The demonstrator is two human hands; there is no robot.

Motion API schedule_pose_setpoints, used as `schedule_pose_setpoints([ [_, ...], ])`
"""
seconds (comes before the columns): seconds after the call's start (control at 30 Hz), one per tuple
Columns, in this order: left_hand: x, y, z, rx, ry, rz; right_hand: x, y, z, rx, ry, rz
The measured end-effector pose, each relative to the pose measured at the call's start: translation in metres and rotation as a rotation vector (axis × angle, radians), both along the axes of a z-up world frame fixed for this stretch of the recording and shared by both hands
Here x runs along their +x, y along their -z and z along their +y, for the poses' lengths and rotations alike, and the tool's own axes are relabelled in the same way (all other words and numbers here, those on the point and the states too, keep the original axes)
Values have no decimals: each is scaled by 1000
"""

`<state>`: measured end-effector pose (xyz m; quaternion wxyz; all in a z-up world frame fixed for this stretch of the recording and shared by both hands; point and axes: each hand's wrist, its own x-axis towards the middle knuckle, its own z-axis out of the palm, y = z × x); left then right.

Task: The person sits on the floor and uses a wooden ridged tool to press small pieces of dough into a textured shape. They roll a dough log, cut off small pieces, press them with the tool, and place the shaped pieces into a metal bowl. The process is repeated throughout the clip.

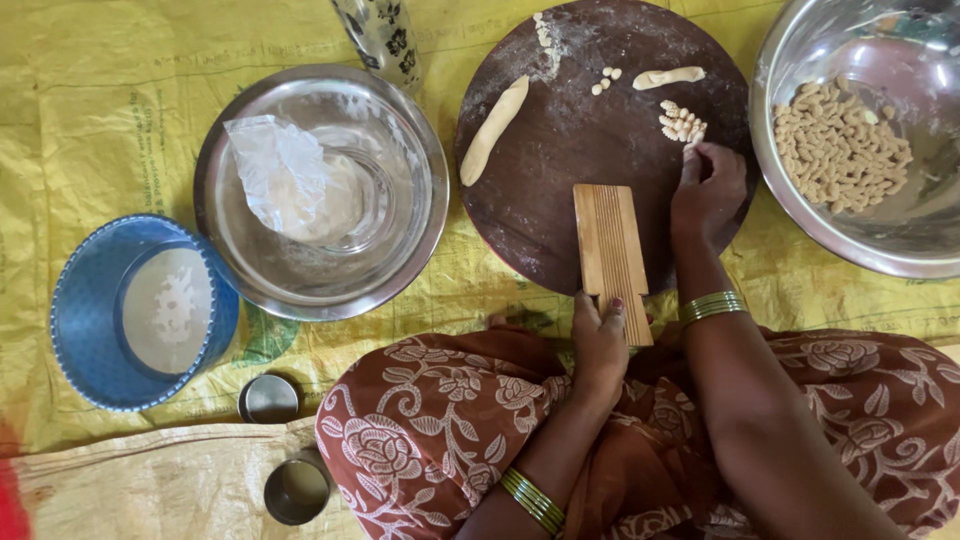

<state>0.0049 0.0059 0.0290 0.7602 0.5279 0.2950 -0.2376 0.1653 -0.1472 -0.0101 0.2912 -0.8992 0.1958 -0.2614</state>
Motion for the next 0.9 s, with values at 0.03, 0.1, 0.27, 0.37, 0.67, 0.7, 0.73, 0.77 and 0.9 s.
schedule_pose_setpoints([
  [0.03,-1,4,-1,32,-12,-29,4,7,-6,20,1,-31],
  [0.1,-2,13,-4,93,-32,-92,17,20,-14,-81,-39,-142],
  [0.27,-2,21,-7,70,3,-44,31,36,-26,-116,-29,-170],
  [0.37,-2,16,-6,41,-93,-59,23,33,-17,-83,-50,-186],
  [0.67,2,-7,2,4,-314,-230,43,13,58,-316,-558,-144],
  [0.7,3,-10,5,12,-317,-217,55,9,66,-447,-560,-150],
  [0.73,4,-13,7,3,-322,-198,66,6,73,-579,-561,-153],
  [0.77,5,-15,9,-6,-327,-180,78,2,79,-614,-577,-24],
  [0.9,4,-15,6,-73,-308,-157,93,-6,78,-771,-600,200],
])
